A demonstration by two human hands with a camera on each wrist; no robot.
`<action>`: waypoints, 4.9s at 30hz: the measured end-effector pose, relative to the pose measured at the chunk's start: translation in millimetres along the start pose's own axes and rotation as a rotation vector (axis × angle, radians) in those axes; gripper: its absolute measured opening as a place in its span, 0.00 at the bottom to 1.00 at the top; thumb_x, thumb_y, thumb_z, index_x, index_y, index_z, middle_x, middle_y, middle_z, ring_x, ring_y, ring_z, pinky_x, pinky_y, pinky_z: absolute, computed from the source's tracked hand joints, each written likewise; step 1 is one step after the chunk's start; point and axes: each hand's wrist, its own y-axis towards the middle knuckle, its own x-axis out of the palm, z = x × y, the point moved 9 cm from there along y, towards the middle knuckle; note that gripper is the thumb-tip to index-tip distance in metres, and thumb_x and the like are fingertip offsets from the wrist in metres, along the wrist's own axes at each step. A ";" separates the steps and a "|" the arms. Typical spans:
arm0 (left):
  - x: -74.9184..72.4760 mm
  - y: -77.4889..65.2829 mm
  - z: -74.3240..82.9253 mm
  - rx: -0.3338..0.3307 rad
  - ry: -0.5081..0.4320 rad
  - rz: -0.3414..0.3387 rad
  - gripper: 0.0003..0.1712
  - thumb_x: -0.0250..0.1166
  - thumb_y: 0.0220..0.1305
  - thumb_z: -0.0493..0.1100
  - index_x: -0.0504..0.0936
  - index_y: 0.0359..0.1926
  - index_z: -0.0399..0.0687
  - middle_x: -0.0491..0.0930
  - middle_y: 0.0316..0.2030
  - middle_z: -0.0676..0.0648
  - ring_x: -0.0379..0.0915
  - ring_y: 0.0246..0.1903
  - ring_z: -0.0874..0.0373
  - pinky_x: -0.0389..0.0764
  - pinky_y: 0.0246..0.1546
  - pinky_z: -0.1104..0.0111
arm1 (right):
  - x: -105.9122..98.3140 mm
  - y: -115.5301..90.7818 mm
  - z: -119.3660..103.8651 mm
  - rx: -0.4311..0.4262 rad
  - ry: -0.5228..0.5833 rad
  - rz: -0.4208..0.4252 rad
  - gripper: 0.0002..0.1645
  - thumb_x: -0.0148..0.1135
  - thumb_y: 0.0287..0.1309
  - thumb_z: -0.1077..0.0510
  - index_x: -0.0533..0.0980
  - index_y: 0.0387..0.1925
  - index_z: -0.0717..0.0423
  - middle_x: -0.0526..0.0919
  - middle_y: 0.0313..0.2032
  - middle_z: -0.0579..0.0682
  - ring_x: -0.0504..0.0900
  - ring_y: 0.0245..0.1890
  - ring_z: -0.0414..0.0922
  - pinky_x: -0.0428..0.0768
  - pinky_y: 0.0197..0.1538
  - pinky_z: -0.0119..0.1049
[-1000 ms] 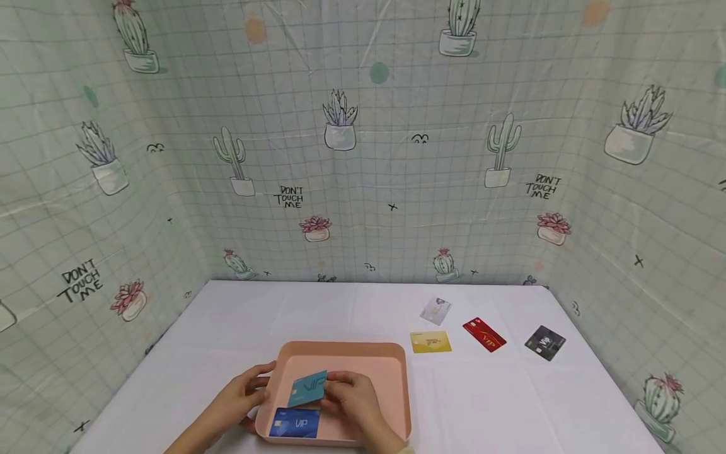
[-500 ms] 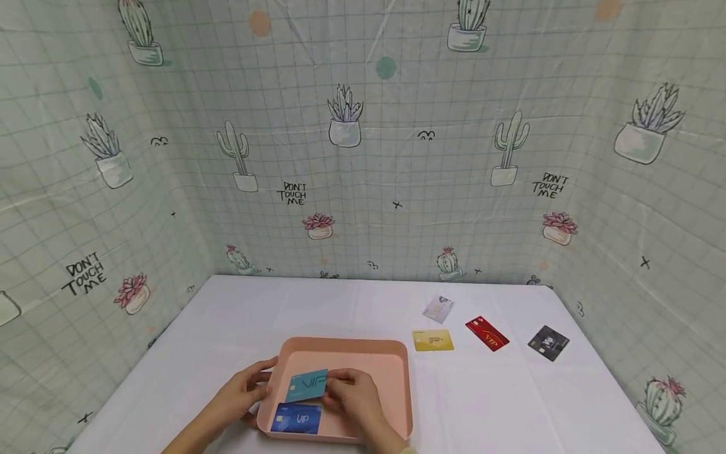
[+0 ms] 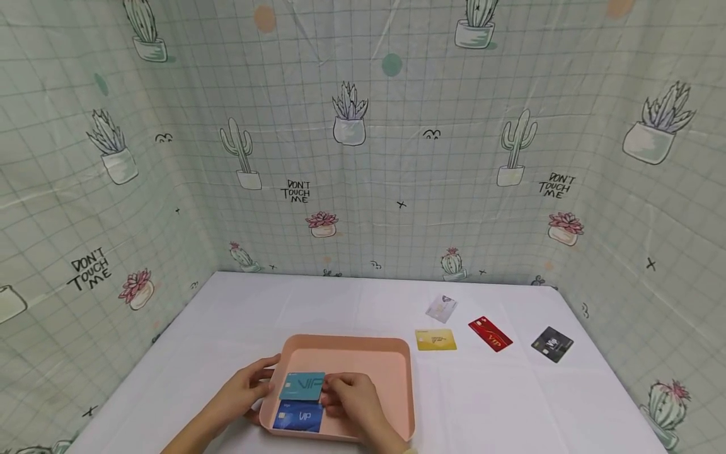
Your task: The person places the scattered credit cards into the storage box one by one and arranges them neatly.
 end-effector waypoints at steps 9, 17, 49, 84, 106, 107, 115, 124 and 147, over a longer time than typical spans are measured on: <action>-0.6 0.9 -0.3 -0.013 0.011 0.007 0.34 0.59 0.69 0.30 0.67 0.75 0.38 0.76 0.62 0.30 0.79 0.56 0.43 0.82 0.21 0.59 | 0.2 -2.4 1.9 -0.002 -0.021 -0.004 0.22 0.57 0.71 0.55 0.82 0.55 0.69 0.90 0.43 0.54 0.82 0.21 0.35 0.76 0.22 0.24; -0.1 -1.0 0.4 -0.044 0.020 -0.006 0.34 0.58 0.69 0.29 0.66 0.75 0.38 0.75 0.63 0.28 0.78 0.50 0.49 0.83 0.22 0.60 | 0.6 -5.4 3.8 0.025 -0.021 -0.005 0.23 0.57 0.70 0.54 0.83 0.55 0.66 0.90 0.43 0.54 0.83 0.21 0.35 0.76 0.21 0.24; -1.3 1.2 -3.0 -0.022 0.001 0.001 0.33 0.58 0.70 0.29 0.66 0.75 0.38 0.76 0.62 0.29 0.79 0.56 0.43 0.82 0.21 0.60 | -4.6 -2.7 3.7 0.008 0.041 0.020 0.25 0.55 0.74 0.55 0.78 0.61 0.69 0.85 0.56 0.61 0.85 0.24 0.36 0.76 0.21 0.25; -0.7 2.6 1.3 -0.005 0.039 0.049 0.33 0.61 0.67 0.29 0.69 0.73 0.36 0.78 0.60 0.31 0.81 0.51 0.47 0.84 0.27 0.59 | -59.4 -17.4 -61.5 -0.314 -0.277 0.222 0.17 0.59 0.71 0.57 0.85 0.53 0.62 0.90 0.50 0.56 0.85 0.23 0.42 0.69 0.22 0.27; 0.6 1.6 -1.7 -0.049 0.055 0.059 0.34 0.60 0.67 0.29 0.70 0.74 0.39 0.78 0.60 0.32 0.79 0.45 0.52 0.83 0.21 0.59 | -128.9 -23.3 -64.7 -0.242 -0.320 0.402 0.17 0.65 0.67 0.55 0.85 0.54 0.58 0.90 0.48 0.56 0.77 0.23 0.41 0.73 0.28 0.29; 0.5 1.1 -2.2 -0.055 0.054 0.057 0.34 0.60 0.67 0.29 0.70 0.74 0.39 0.78 0.60 0.32 0.79 0.45 0.52 0.83 0.21 0.59 | -130.3 -23.0 -64.0 -0.239 -0.320 0.405 0.17 0.66 0.67 0.55 0.85 0.54 0.59 0.90 0.48 0.56 0.77 0.23 0.40 0.73 0.28 0.29; 0.3 1.0 -0.3 -0.047 0.051 0.052 0.33 0.60 0.68 0.30 0.69 0.74 0.40 0.78 0.60 0.32 0.80 0.46 0.52 0.83 0.22 0.58 | -138.3 -25.2 -64.0 -0.227 -0.325 0.419 0.19 0.66 0.67 0.56 0.84 0.56 0.60 0.89 0.50 0.56 0.78 0.24 0.41 0.75 0.30 0.29; -0.5 1.8 -2.4 -0.058 0.062 0.062 0.33 0.60 0.68 0.29 0.70 0.74 0.40 0.78 0.60 0.32 0.79 0.45 0.52 0.83 0.21 0.59 | -158.0 -24.4 -62.6 -0.230 -0.375 0.454 0.20 0.67 0.66 0.56 0.84 0.56 0.60 0.90 0.50 0.56 0.80 0.23 0.40 0.71 0.27 0.30; 0.8 2.4 -1.0 -0.038 0.076 0.074 0.33 0.60 0.67 0.29 0.71 0.73 0.39 0.79 0.58 0.34 0.78 0.45 0.54 0.84 0.34 0.62 | -214.5 -13.3 -41.5 -0.141 -0.479 0.512 0.25 0.63 0.70 0.53 0.79 0.61 0.63 0.84 0.58 0.65 0.80 0.27 0.42 0.75 0.29 0.30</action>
